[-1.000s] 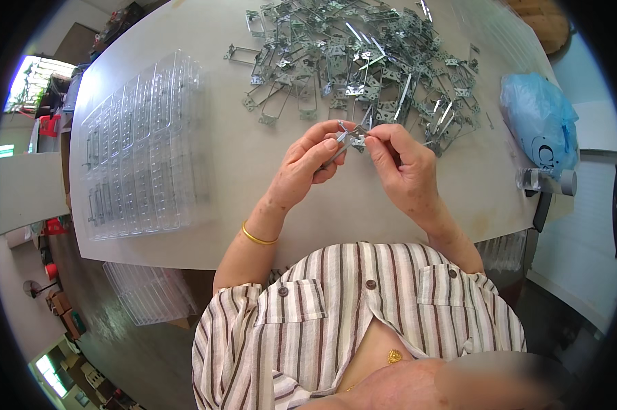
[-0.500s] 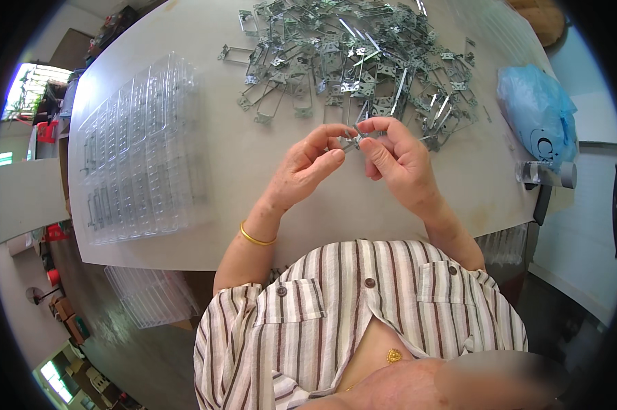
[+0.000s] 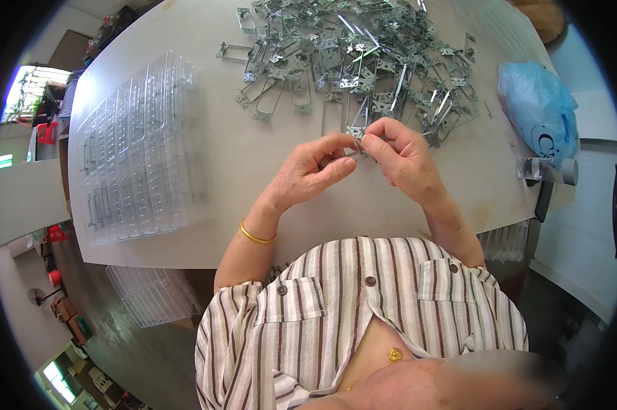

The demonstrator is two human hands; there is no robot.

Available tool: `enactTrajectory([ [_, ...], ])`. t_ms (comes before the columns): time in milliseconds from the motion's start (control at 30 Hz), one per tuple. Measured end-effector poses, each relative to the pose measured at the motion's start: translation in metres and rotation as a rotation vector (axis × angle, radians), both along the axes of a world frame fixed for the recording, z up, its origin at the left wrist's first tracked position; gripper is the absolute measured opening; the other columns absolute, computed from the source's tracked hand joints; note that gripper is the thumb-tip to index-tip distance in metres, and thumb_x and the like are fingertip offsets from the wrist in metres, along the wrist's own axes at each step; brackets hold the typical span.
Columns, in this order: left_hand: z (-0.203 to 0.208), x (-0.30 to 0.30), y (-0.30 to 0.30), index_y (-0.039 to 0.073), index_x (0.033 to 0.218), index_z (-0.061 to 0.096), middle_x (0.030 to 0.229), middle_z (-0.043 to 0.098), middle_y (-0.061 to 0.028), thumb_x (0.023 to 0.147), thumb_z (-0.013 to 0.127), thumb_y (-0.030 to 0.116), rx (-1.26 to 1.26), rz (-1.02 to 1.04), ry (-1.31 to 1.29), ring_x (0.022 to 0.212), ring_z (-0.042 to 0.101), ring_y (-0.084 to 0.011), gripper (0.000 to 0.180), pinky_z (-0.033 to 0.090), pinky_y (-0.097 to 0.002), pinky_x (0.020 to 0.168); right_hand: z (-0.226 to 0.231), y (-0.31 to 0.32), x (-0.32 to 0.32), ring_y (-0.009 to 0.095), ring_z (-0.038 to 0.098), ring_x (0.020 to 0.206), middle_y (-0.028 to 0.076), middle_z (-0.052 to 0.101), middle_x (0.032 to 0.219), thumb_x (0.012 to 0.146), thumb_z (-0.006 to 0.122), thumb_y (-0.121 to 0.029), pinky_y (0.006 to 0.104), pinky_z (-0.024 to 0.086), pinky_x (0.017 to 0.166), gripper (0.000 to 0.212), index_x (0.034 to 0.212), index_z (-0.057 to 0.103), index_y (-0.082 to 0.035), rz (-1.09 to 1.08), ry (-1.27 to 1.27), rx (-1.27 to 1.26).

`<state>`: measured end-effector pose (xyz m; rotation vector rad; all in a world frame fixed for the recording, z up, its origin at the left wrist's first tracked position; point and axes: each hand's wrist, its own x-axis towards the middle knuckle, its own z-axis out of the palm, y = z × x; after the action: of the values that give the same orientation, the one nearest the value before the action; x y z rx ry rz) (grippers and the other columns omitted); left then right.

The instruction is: The person assembles small metal components and metal pins by hand, then places the assembled parts into a plastic sorting tray.

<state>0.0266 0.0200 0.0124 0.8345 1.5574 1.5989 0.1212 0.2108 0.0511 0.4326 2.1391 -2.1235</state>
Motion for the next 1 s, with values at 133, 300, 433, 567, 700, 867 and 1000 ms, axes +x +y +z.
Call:
enactTrajectory([
  [133, -0.007, 0.004, 0.002, 0.001, 0.125, 0.06, 0.082, 0.052, 0.0043, 0.099, 0.061, 0.024, 0.046, -0.06, 0.035, 0.066, 0.04, -0.002, 0.034, 0.032, -0.0188, 0.056, 0.002, -0.002, 0.001, -0.003, 0.041, 0.062, -0.01, 0.053, 0.074, 0.099, 0.06, -0.019, 0.0169, 0.032, 0.052, 0.015, 0.092, 0.061, -0.006, -0.158, 0.072, -0.028],
  [300, -0.001, -0.003, -0.002, 0.002, 0.123, 0.06, 0.082, 0.055, 0.0004, 0.1, 0.056, 0.027, 0.086, 0.0, -0.421, 0.059, 0.038, -0.0028, 0.034, 0.026, -0.0176, 0.049, -0.004, 0.003, 0.0, -0.001, 0.045, 0.058, -0.007, 0.056, 0.072, 0.1, 0.06, -0.02, 0.0173, 0.035, 0.05, 0.014, 0.095, 0.062, -0.007, -0.263, 0.187, -0.05],
  [433, -0.008, -0.006, -0.003, 0.0, 0.12, 0.056, 0.081, 0.057, -0.0061, 0.1, 0.053, 0.03, 0.211, 0.13, -0.567, 0.053, 0.035, -0.0043, 0.036, 0.023, -0.0179, 0.044, 0.005, 0.002, 0.005, 0.002, 0.051, 0.056, -0.004, 0.059, 0.072, 0.1, 0.06, -0.018, 0.0184, 0.038, 0.047, 0.01, 0.1, 0.061, -0.008, -0.133, 0.057, -0.11],
  [567, -0.006, -0.007, -0.002, 0.0, 0.12, 0.054, 0.08, 0.057, -0.0073, 0.1, 0.052, 0.029, 0.241, 0.103, -0.581, 0.052, 0.034, -0.0044, 0.035, 0.024, -0.0179, 0.044, -0.002, -0.006, 0.007, 0.002, 0.051, 0.059, -0.004, 0.06, 0.074, 0.1, 0.06, -0.017, 0.0185, 0.038, 0.049, 0.01, 0.102, 0.061, -0.007, -0.085, 0.12, -0.068],
  [700, -0.009, -0.009, -0.003, 0.0, 0.12, 0.054, 0.082, 0.057, -0.0074, 0.101, 0.052, 0.028, 0.276, 0.095, -0.578, 0.053, 0.035, -0.0044, 0.034, 0.025, -0.0178, 0.044, -0.004, -0.009, 0.006, 0.002, 0.05, 0.062, -0.004, 0.06, 0.074, 0.099, 0.061, -0.015, 0.0188, 0.039, 0.053, 0.01, 0.102, 0.06, -0.006, -0.076, 0.141, 0.0],
  [867, -0.01, -0.009, -0.004, 0.001, 0.121, 0.055, 0.083, 0.058, -0.0073, 0.101, 0.052, 0.027, 0.289, 0.099, -0.558, 0.055, 0.037, -0.0046, 0.033, 0.025, -0.0176, 0.044, -0.007, -0.011, 0.005, 0.001, 0.048, 0.062, -0.005, 0.058, 0.074, 0.099, 0.06, -0.013, 0.0187, 0.038, 0.054, 0.008, 0.102, 0.061, -0.005, -0.088, 0.159, 0.026],
  [1000, -0.008, -0.008, -0.003, 0.004, 0.123, 0.058, 0.078, 0.053, -0.0007, 0.102, 0.053, 0.023, 0.296, 0.098, -0.57, 0.057, 0.035, -0.0028, 0.029, 0.023, -0.0171, 0.045, -0.008, -0.011, 0.007, 0.0, 0.044, 0.061, -0.007, 0.055, 0.074, 0.099, 0.06, -0.011, 0.0187, 0.035, 0.053, 0.007, 0.101, 0.061, -0.004, -0.09, 0.159, 0.027],
])
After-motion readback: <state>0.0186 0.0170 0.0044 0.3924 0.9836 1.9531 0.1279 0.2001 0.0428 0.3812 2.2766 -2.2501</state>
